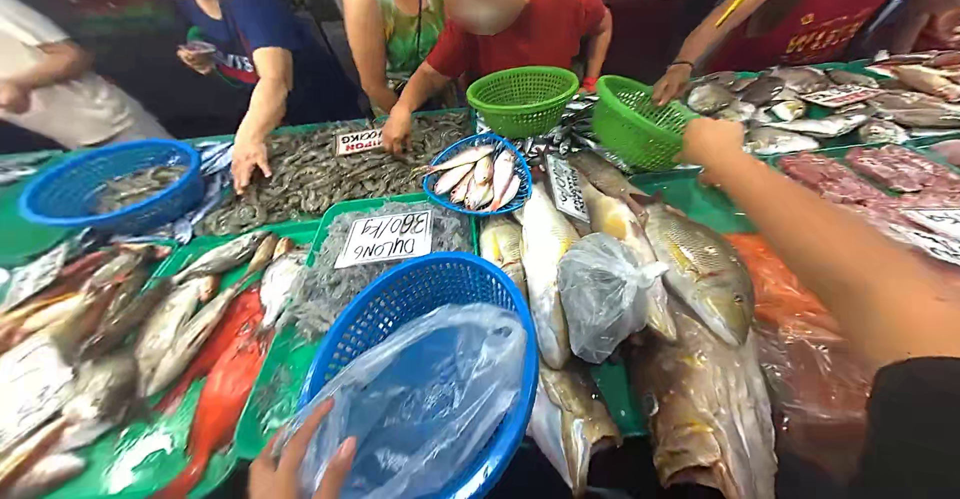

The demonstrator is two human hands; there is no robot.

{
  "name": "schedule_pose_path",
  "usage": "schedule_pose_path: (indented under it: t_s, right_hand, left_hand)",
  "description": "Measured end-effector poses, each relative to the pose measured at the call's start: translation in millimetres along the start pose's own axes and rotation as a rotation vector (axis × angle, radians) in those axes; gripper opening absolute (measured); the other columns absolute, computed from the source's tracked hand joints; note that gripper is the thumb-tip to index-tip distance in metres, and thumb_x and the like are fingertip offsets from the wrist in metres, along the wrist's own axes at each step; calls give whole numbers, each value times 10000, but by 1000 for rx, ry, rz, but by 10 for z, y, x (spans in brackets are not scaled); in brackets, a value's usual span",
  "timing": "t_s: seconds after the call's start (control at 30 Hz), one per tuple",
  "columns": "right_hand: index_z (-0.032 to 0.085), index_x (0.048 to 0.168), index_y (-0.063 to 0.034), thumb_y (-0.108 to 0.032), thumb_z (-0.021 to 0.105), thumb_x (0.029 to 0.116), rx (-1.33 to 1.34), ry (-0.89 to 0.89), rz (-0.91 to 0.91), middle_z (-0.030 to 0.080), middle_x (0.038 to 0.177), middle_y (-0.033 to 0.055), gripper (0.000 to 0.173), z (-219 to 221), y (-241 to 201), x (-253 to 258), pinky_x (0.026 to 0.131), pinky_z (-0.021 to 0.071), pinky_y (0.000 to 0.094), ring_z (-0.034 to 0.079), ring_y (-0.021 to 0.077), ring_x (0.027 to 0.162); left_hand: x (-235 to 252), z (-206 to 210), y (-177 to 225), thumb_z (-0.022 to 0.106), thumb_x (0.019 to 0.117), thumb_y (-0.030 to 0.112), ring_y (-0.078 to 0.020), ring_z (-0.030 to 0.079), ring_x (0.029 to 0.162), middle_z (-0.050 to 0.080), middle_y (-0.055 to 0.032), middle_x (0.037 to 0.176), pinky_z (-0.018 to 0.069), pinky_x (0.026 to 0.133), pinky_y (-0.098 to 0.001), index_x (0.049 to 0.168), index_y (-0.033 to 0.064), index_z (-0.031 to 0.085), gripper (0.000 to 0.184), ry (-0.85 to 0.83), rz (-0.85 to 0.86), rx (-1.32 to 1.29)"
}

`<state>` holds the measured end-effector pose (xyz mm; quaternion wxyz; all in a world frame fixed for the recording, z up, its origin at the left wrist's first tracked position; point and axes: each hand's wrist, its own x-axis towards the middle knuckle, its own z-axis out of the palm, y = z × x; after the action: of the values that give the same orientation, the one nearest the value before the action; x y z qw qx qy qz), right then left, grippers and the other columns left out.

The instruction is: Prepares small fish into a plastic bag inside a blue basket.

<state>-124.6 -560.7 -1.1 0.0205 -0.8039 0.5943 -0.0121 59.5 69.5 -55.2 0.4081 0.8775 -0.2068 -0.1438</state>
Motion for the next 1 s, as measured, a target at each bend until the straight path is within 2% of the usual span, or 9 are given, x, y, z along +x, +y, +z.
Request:
schedule_pose_path:
  t_s: [0.13, 0.27, 0.4, 0.5, 0.63, 0.7, 0.77, 0.87, 1.0]
  right_hand:
    - [335, 1574, -37, -332, 696, 981, 104, 30, -224, 519, 1312, 448, 754, -430, -498, -776, 862, 384, 823, 518, 680, 1155]
    - [557, 1435, -75, -301, 686, 981, 413, 237, -932, 563, 1313, 276, 523, -505, -1023, -1998, 869, 542, 610, 628, 442, 1096]
    - [786, 1112, -239, -562, 576, 980, 558, 267, -1448, 547, 1439, 157, 407, -132, -1435, -3026, 1058, 446, 538, 467, 355, 1364]
    - [776, 933, -75, -499, 613, 982, 207, -38, -1268, 512, 1474, 229, 458, -73, -1584, -3222, 959, 491, 621, 496, 473, 1315]
    - [700, 1116, 57, -345, 718, 959, -7, -290, -903, 553, 1324, 316, 432, -349, -1646, -3242, 878, 520, 637, 623, 499, 1077]
    - [724, 1010, 41, -480, 624, 995, 59, -171, -891, 648, 1146, 285, 531, -388, -1537, -3256, 790, 542, 639, 681, 458, 924]
    - [737, 844, 27, -469, 545, 1028, 167, -14, -879, 687, 960, 241, 562, -326, -1494, -3243, 722, 531, 640, 687, 425, 840]
    - [707, 907, 56, -368, 714, 960, 162, -92, -801, 655, 1011, 279, 428, -186, -1528, -3221, 755, 517, 653, 660, 455, 871]
    - [521, 1391, 9, -141, 732, 917, 74, -379, -669, 515, 1354, 342, 540, -25, -1574, -3250, 860, 510, 652, 634, 511, 1035]
  left_hand:
    - [-8, 58, 23, 692, 896, 228, -501, 305, 1420, 211, -381, 1567, 345, 1092, -622, 1457, 80, 537, 601, 40, -48, -24]
    - [7, 123, -7, 711, 855, 309, -545, 290, 1420, 228, -350, 1583, 329, 1069, -687, 1430, 99, 579, 627, 119, 18, 17]
    - [31, 179, 22, 741, 829, 218, -612, 388, 1319, 404, -334, 1513, 336, 1001, -756, 1420, 4, 583, 648, 256, 279, 128]
    - [32, 140, 87, 695, 748, 53, -520, 493, 1249, 429, -345, 1455, 459, 967, -623, 1489, -27, 482, 775, 362, 400, 152]
    - [-10, -92, 92, 697, 692, 54, -296, 537, 1038, 404, -291, 1347, 509, 772, -353, 1584, 61, 358, 954, 360, 376, 56]
    - [-4, -194, -8, 666, 755, 101, -151, 547, 1066, 409, -204, 1354, 514, 785, -229, 1528, 201, 484, 800, 249, 430, -81]
    - [58, -245, -115, 600, 845, 107, -78, 603, 1078, 434, -175, 1393, 546, 838, -217, 1198, 275, 726, 411, 111, 477, -162]
    - [110, -230, -162, 616, 929, 140, -298, 612, 1080, 429, -282, 1422, 548, 844, -431, 990, 207, 783, 190, -2, 343, 11]
    - [110, -241, -125, 734, 935, 309, -490, 529, 1263, 235, -333, 1594, 508, 957, -582, 1476, 207, 543, 583, -250, -3, 43]
